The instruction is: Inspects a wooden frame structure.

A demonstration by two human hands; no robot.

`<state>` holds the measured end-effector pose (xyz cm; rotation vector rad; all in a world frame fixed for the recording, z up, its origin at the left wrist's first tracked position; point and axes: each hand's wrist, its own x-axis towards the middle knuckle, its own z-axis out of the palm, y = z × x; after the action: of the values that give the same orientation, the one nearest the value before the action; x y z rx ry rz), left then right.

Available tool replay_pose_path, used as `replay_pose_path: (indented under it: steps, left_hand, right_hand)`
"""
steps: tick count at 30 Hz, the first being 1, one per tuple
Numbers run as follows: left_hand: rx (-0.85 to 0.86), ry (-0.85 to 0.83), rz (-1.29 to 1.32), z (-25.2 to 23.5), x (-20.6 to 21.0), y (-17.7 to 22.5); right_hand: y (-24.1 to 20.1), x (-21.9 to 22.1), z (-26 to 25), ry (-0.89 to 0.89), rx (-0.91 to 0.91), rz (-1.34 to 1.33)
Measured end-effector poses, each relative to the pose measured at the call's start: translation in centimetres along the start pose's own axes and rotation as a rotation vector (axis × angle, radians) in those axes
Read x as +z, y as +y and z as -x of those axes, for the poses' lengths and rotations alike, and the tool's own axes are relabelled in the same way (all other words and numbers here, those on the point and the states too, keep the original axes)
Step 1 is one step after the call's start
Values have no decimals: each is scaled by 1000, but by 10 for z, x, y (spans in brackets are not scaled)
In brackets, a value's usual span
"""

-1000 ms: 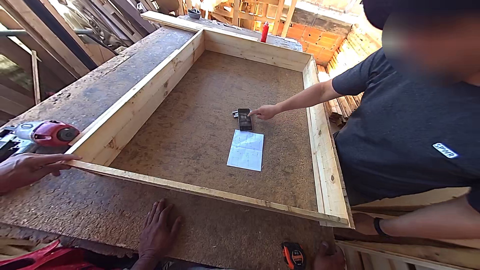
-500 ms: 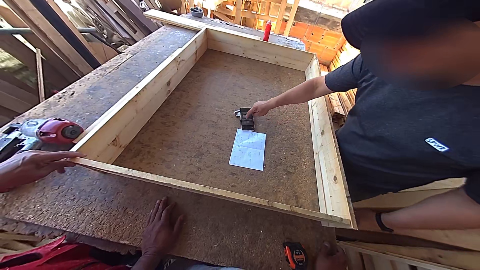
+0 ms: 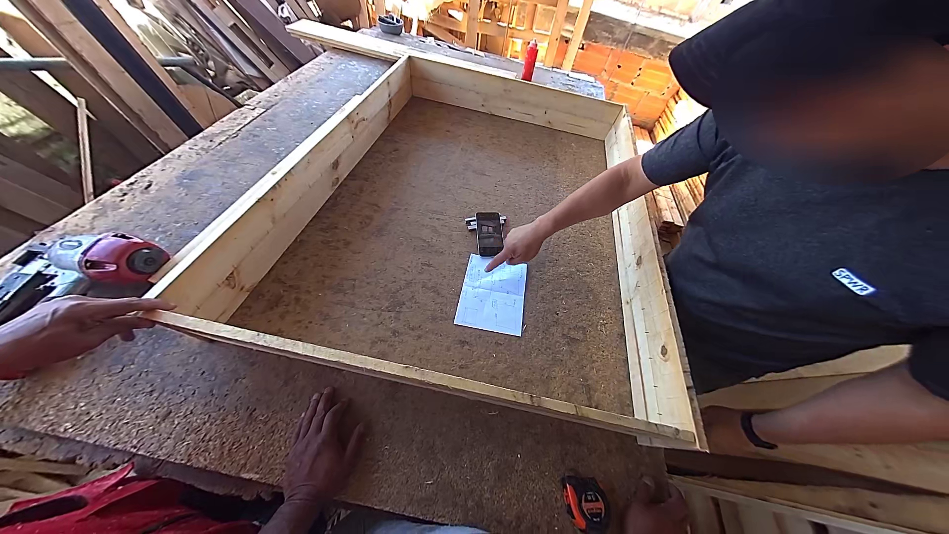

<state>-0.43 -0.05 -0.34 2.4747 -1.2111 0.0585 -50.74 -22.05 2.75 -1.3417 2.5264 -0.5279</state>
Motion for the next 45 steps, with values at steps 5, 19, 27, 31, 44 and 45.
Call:
replay_pose_path:
  steps: [5,19,27,31,44,45]
  left_hand:
    - [7,4,13,0,0,0]
    - [-3,-6,5,0,-2,1]
    - [-10,-15,10,0,-2,2]
    - [-5,-13,13,0,-3,3]
    - [-15,-28,18,0,-5,4]
    - [-15,-26,18,0,-5,4]
  right_hand:
    - [9,7,-4,17,-12,3]
    - [5,3,-2,27,-34,7]
    - [12,10,-6,38,-42,19]
    - [10,8,-6,24,-21,21]
    - [2,3,-2,25,-1,-27]
    - [-4,-3,2,5,3,-49]
